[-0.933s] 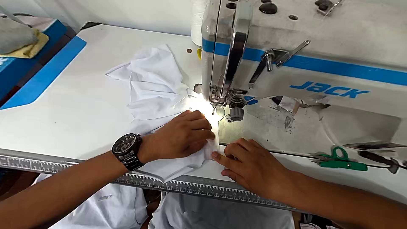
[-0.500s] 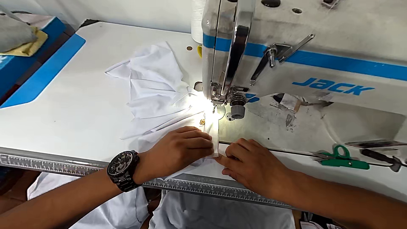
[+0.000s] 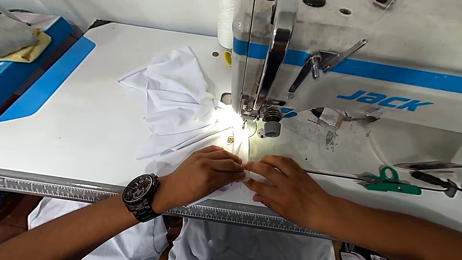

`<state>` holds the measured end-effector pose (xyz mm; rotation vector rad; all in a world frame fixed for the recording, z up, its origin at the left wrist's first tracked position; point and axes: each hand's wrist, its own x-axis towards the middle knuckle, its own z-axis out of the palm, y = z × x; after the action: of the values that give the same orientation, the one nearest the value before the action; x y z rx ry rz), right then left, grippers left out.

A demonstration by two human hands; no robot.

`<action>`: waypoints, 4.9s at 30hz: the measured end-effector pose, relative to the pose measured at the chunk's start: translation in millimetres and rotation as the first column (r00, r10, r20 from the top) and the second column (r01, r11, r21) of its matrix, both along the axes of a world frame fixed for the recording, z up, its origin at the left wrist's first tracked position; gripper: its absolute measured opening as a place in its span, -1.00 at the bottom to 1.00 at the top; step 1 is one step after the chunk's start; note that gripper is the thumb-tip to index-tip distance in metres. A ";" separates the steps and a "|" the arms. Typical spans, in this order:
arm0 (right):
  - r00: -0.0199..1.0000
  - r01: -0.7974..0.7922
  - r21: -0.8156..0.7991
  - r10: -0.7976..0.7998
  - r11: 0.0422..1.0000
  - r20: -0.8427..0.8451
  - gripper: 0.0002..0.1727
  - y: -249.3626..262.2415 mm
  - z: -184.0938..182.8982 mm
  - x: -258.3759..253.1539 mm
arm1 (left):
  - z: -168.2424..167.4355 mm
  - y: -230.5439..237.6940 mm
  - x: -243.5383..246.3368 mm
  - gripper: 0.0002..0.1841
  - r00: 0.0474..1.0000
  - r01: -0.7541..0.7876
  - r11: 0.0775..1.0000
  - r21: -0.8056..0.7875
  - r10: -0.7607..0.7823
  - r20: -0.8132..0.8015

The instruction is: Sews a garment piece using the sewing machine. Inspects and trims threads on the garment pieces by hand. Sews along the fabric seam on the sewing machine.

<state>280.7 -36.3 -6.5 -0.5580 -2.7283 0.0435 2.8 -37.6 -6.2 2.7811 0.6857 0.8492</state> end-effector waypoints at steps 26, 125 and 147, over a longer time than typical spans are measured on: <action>1.000 0.006 -0.060 -0.005 0.998 0.012 -0.58 3.7 -0.8 -6.0 | -3.7 27.4 -3.5 -0.32 0.930 -0.364 0.924 -0.115 0.353 -0.105; 0.723 0.636 -0.261 -0.679 0.726 -0.126 -0.79 -259.9 -120.8 35.1 | -139.4 -197.4 86.1 -0.74 0.968 -0.240 0.899 -0.366 0.194 -0.157; 0.815 0.546 -0.127 -0.560 0.828 -0.149 -0.84 -271.8 -113.5 2.7 | -106.9 -248.4 48.1 -0.78 0.855 -0.468 0.815 -0.342 0.515 0.056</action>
<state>283.4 -308.0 -120.1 -1.2867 -2.2946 0.0505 50.9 -286.1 -113.1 2.2483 1.4167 0.9117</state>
